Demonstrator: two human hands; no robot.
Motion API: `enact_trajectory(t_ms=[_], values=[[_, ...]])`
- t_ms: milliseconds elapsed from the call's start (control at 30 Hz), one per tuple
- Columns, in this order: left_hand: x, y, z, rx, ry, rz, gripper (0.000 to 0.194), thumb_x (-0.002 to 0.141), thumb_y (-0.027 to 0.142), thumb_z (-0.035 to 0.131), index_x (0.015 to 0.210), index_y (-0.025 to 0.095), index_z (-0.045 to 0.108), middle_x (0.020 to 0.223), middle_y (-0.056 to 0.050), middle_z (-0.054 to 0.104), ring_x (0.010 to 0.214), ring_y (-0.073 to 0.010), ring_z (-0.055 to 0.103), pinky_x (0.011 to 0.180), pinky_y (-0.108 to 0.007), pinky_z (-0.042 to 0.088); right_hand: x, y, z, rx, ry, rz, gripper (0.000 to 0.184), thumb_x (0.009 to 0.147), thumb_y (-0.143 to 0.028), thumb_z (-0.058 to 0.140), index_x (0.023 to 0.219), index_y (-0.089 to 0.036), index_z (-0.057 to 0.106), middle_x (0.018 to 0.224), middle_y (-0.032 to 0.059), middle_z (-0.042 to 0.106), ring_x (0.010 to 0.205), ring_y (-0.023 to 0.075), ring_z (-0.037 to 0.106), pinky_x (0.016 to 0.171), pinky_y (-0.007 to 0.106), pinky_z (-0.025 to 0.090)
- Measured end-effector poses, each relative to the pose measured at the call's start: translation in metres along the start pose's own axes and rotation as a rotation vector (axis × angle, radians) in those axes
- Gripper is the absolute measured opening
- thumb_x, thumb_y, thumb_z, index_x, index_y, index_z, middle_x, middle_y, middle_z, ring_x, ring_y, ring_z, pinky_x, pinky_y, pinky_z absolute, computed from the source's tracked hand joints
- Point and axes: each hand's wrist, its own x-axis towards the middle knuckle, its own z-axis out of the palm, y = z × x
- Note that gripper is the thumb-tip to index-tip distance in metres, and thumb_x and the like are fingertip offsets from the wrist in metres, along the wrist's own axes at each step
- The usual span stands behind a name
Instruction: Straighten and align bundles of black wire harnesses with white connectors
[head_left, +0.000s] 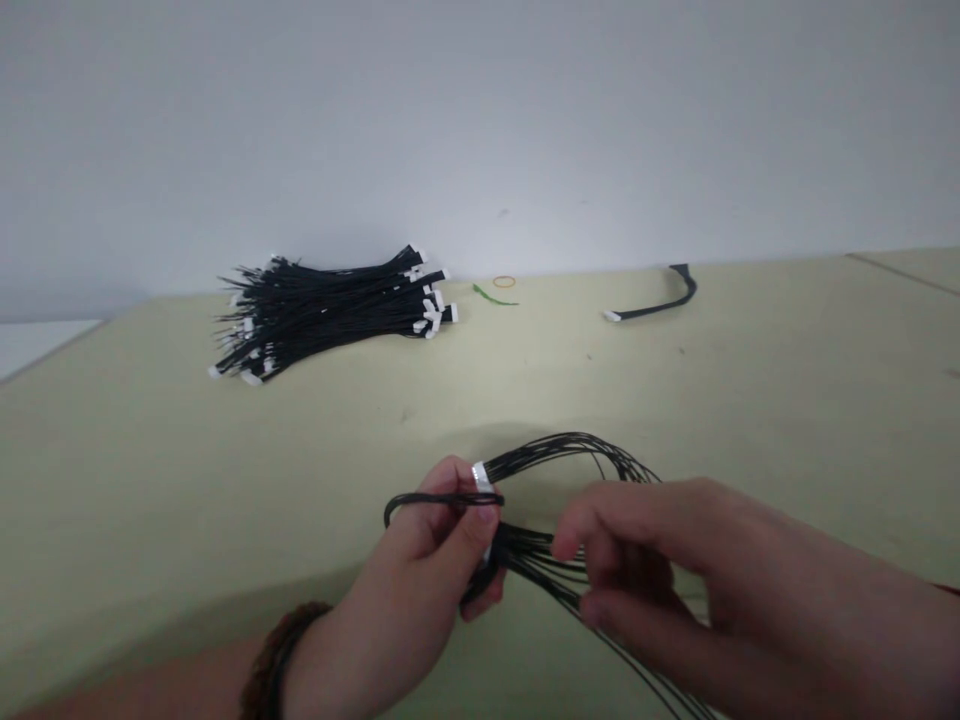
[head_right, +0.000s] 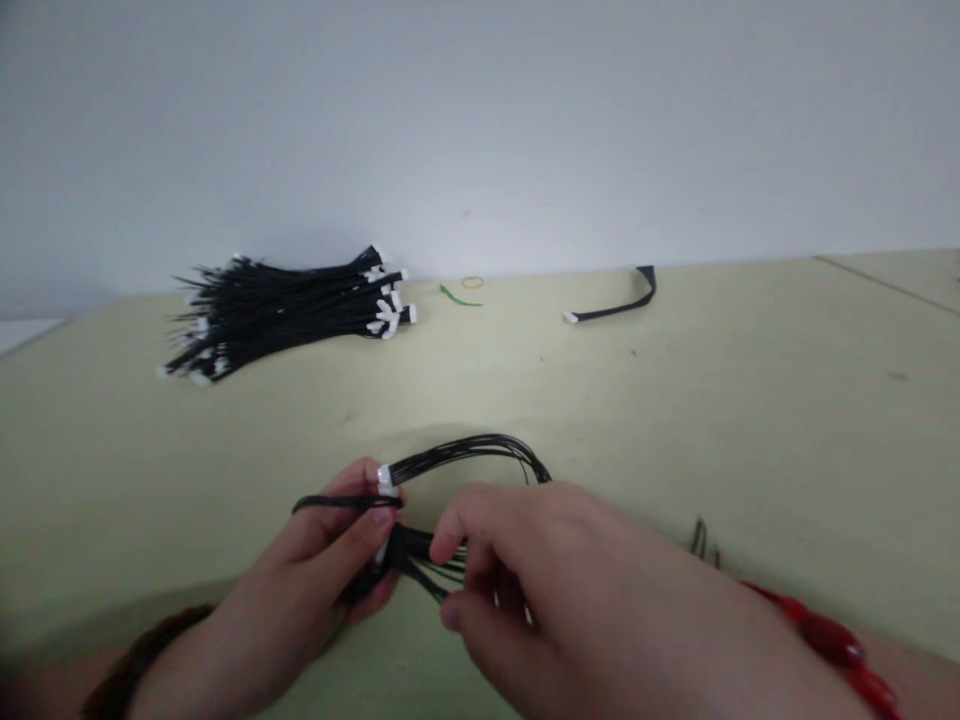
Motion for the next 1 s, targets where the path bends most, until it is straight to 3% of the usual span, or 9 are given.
enact_trajectory(t_ms=[200,333,433,500,567,700,800,900,1000], values=[[0.0,0.002,0.002,-0.028,0.06,-0.019,0.019,0.078,0.033,0.059,0.075,0.021,0.045,0.051,0.009,0.044,0.042,-0.0043,0.041,0.039,-0.014,0.03,-0.003,-0.002,0.012,-0.072,-0.009,-0.042,0.022,0.073,-0.01,0.053,0.074,-0.029,0.063,0.063,-0.0087,0.06,0.051,0.0076,0.053,0.045,0.018,0.035],[0.0,0.003,0.004,-0.033,0.083,-0.043,0.019,0.076,0.034,0.062,0.076,0.021,0.047,0.052,0.009,0.044,0.042,-0.004,0.041,0.04,-0.013,0.032,0.003,-0.006,0.003,0.014,-0.093,0.062,0.019,0.072,-0.012,0.051,0.078,-0.026,0.062,0.064,-0.0061,0.059,0.055,0.009,0.053,0.049,0.018,0.036],[0.0,0.004,0.005,-0.022,0.105,-0.062,0.018,0.076,0.034,0.061,0.074,0.022,0.048,0.053,0.009,0.043,0.043,-0.0039,0.041,0.041,-0.012,0.033,0.006,0.0,-0.019,0.482,-0.427,0.233,0.019,0.077,-0.014,0.045,0.084,-0.02,0.061,0.06,-0.0039,0.055,0.049,0.0067,0.048,0.048,0.016,0.038],[-0.001,0.005,0.006,-0.031,0.118,-0.07,0.018,0.076,0.034,0.062,0.074,0.022,0.048,0.055,0.009,0.043,0.045,-0.0043,0.042,0.043,-0.013,0.036,0.009,0.01,-0.036,0.901,-0.595,0.219,0.019,0.082,-0.016,0.042,0.079,-0.016,0.061,0.057,-0.0033,0.055,0.046,0.0052,0.049,0.051,0.017,0.041],[-0.001,0.006,0.006,-0.042,0.129,-0.067,0.018,0.076,0.034,0.062,0.074,0.022,0.049,0.057,0.008,0.043,0.047,-0.0047,0.043,0.044,-0.014,0.039,0.013,0.022,-0.049,1.053,-0.465,0.045,0.018,0.085,-0.019,0.046,0.078,-0.018,0.063,0.059,-0.0033,0.058,0.051,0.0056,0.054,0.054,0.018,0.043],[-0.003,0.006,0.005,-0.011,0.107,-0.05,0.015,0.079,0.033,0.058,0.076,0.022,0.049,0.059,0.008,0.042,0.047,-0.0049,0.042,0.044,-0.014,0.038,0.024,0.034,-0.067,0.868,0.133,-0.2,0.008,0.08,-0.025,0.06,0.082,-0.022,0.068,0.077,-0.0049,0.065,0.074,0.0055,0.058,0.069,0.017,0.044],[-0.004,0.005,0.002,0.055,0.058,-0.033,0.013,0.083,0.031,0.054,0.076,0.023,0.046,0.058,0.008,0.043,0.047,-0.0049,0.041,0.044,-0.014,0.034,0.026,0.023,-0.074,0.888,0.498,-0.2,0.034,0.09,-0.033,0.034,0.08,-0.02,0.064,0.099,-0.0143,0.061,0.077,0.0007,0.057,0.061,0.016,0.039],[-0.007,0.003,0.001,0.104,-0.005,0.011,0.018,0.084,0.035,0.052,0.075,0.022,0.045,0.057,0.008,0.042,0.047,-0.0053,0.038,0.044,-0.015,0.03,0.015,0.008,-0.067,0.658,0.432,-0.134,0.048,0.092,-0.031,0.015,0.082,-0.015,0.06,0.086,-0.0156,0.062,0.054,-0.0047,0.052,0.042,0.014,0.026],[-0.01,0.003,0.001,0.095,-0.079,0.052,0.025,0.082,0.042,0.055,0.075,0.021,0.045,0.056,0.008,0.041,0.048,-0.006,0.034,0.045,-0.017,0.028,-0.001,0.002,-0.039,0.208,0.233,-0.162,0.016,0.084,-0.032,0.053,0.076,-0.019,0.059,0.059,-0.0104,0.06,0.043,0.0022,0.05,0.037,0.015,0.029]])
